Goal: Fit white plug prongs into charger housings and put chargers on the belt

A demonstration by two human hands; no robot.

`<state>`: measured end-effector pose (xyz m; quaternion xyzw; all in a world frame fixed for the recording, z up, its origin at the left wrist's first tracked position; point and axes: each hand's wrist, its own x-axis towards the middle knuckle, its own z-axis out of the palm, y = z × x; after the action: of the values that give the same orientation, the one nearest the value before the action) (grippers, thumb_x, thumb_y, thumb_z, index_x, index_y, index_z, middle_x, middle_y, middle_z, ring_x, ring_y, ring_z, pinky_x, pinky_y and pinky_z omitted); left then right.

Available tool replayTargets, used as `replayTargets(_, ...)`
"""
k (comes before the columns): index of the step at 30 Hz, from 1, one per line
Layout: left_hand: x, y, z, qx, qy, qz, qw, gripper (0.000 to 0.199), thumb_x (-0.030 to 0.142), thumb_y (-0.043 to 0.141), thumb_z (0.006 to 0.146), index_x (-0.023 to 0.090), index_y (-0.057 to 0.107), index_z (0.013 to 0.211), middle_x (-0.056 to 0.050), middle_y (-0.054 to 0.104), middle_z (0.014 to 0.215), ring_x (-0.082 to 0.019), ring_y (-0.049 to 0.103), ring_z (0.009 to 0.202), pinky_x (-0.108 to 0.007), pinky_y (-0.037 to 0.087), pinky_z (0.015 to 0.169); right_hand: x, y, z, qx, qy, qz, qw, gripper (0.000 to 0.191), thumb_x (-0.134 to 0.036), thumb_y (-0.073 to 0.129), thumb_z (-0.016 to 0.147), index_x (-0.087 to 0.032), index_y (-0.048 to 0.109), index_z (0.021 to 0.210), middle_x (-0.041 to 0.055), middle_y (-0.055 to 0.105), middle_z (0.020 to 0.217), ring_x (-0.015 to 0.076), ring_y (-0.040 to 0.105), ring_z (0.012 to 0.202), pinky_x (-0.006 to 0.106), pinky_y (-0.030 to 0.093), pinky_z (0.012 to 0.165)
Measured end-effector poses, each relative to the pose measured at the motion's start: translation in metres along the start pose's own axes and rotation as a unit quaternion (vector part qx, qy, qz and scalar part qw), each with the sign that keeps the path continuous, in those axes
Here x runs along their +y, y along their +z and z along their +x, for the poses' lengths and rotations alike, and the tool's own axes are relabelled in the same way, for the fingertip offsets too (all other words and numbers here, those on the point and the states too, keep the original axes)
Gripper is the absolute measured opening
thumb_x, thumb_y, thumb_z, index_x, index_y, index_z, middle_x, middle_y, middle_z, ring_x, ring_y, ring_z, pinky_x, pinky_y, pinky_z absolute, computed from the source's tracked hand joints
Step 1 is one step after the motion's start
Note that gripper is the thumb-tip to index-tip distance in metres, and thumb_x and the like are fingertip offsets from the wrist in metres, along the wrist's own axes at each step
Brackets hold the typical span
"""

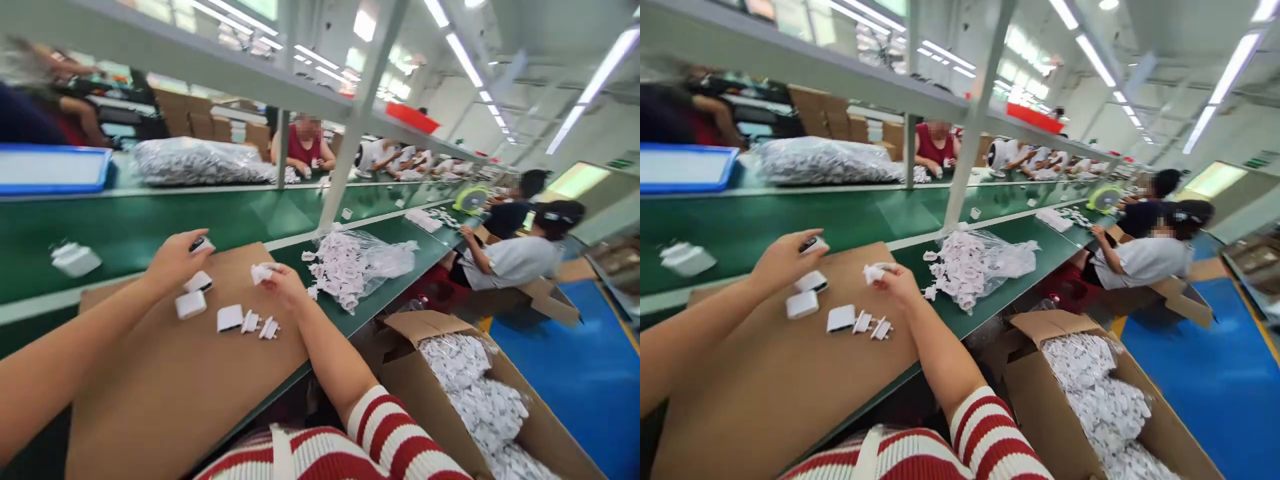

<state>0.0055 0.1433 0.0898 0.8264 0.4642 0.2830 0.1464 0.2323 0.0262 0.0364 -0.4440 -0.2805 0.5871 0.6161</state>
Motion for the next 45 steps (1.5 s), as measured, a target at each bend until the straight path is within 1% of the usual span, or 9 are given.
replayTargets(5,0.05,-0.011,-0.121,-0.037,0.049,-0.047,0.997,0.052,0.05,0.053,0.096,0.022,0.06,0.139,-0.009,0.068,0.129,-0.029,0.06,0.12,-0.038,0.045,0.106,-0.002,-0.002,-0.015,-0.082,0.013,0.033,0.996,0.038,-0.025,0.078,0.059,-0.022,0.074,0.097,-0.0014,0.075,0.086,0.0093,0.06,0.064,0.02,0.05,0.059)
replayTargets(9,0.06,0.002,-0.19,-0.104,0.027,-0.083,0.991,0.048,0.049,0.052,0.098,0.027,0.063,0.139,-0.009,0.07,0.128,-0.031,0.063,0.118,-0.041,0.047,0.104,0.0,0.003,-0.032,-0.103,0.001,-0.021,0.994,0.037,-0.027,0.074,0.062,-0.023,0.073,0.099,0.0,0.076,0.092,0.0109,0.061,0.068,0.022,0.051,0.06)
replayTargets(13,0.047,0.021,-0.212,-0.118,0.012,-0.102,0.988,0.052,0.047,0.053,0.098,0.023,0.059,0.144,-0.012,0.07,0.126,-0.031,0.063,0.115,-0.044,0.049,0.102,0.012,0.008,-0.039,-0.092,-0.032,-0.054,0.994,0.04,-0.03,0.078,0.062,-0.025,0.072,0.101,-0.0006,0.075,0.094,0.0108,0.06,0.066,0.022,0.049,0.058)
replayTargets(17,0.037,0.029,-0.214,-0.093,-0.048,-0.172,0.979,0.071,0.056,0.073,0.085,0.02,0.054,0.143,-0.012,0.065,0.134,-0.03,0.063,0.117,-0.04,0.052,0.1,0.019,0.009,-0.041,-0.101,-0.02,-0.083,0.991,0.033,-0.034,0.082,0.062,-0.021,0.074,0.091,0.0008,0.074,0.084,0.0125,0.062,0.068,0.026,0.055,0.065)
replayTargets(22,0.036,0.03,-0.213,-0.094,-0.041,-0.228,0.968,0.038,0.053,0.07,0.086,0.019,0.071,0.103,-0.007,0.069,0.105,-0.024,0.066,0.093,-0.035,0.053,0.083,0.017,0.016,-0.061,-0.141,-0.074,-0.192,0.968,0.039,-0.036,0.088,0.064,-0.025,0.076,0.099,0.0027,0.074,0.096,0.0177,0.068,0.084,0.032,0.059,0.077)
replayTargets(25,0.035,0.031,-0.212,-0.08,-0.046,-0.256,0.962,0.039,0.051,0.078,0.078,0.02,0.075,0.101,-0.007,0.068,0.108,-0.024,0.066,0.094,-0.034,0.053,0.084,0.011,0.028,-0.085,-0.153,-0.174,-0.361,0.903,0.02,-0.038,0.077,0.08,-0.025,0.077,0.096,0.0023,0.066,0.093,0.0164,0.064,0.081,0.031,0.057,0.073)
replayTargets(29,0.033,0.033,-0.212,-0.074,-0.054,-0.288,0.953,0.031,0.048,0.078,0.077,0.02,0.077,0.089,-0.005,0.067,0.099,-0.021,0.065,0.082,-0.032,0.05,0.072,0.005,0.043,-0.112,-0.243,-0.261,-0.573,0.738,0.024,-0.018,0.059,0.09,-0.024,0.077,0.105,0.0041,0.058,0.095,0.0174,0.061,0.09,0.03,0.053,0.081)
replayTargets(32,0.032,0.035,-0.213,-0.069,-0.047,-0.302,0.95,0.027,0.046,0.077,0.079,0.019,0.077,0.084,-0.004,0.066,0.096,-0.019,0.063,0.078,-0.03,0.048,0.069,0.007,0.05,-0.119,-0.273,-0.27,-0.65,0.656,0.026,-0.011,0.054,0.09,-0.02,0.075,0.101,0.0055,0.054,0.097,0.0184,0.059,0.091,0.031,0.05,0.082)
replayTargets(45,0.033,0.034,-0.214,-0.058,-0.046,-0.3,0.951,0.032,0.05,0.076,0.077,0.018,0.075,0.079,-0.007,0.065,0.094,-0.022,0.064,0.083,-0.033,0.051,0.077,0.019,0.062,-0.12,-0.273,-0.306,-0.746,0.525,0.023,-0.002,0.049,0.084,-0.02,0.062,0.087,0.0046,0.053,0.092,0.0188,0.049,0.08,0.03,0.036,0.068)
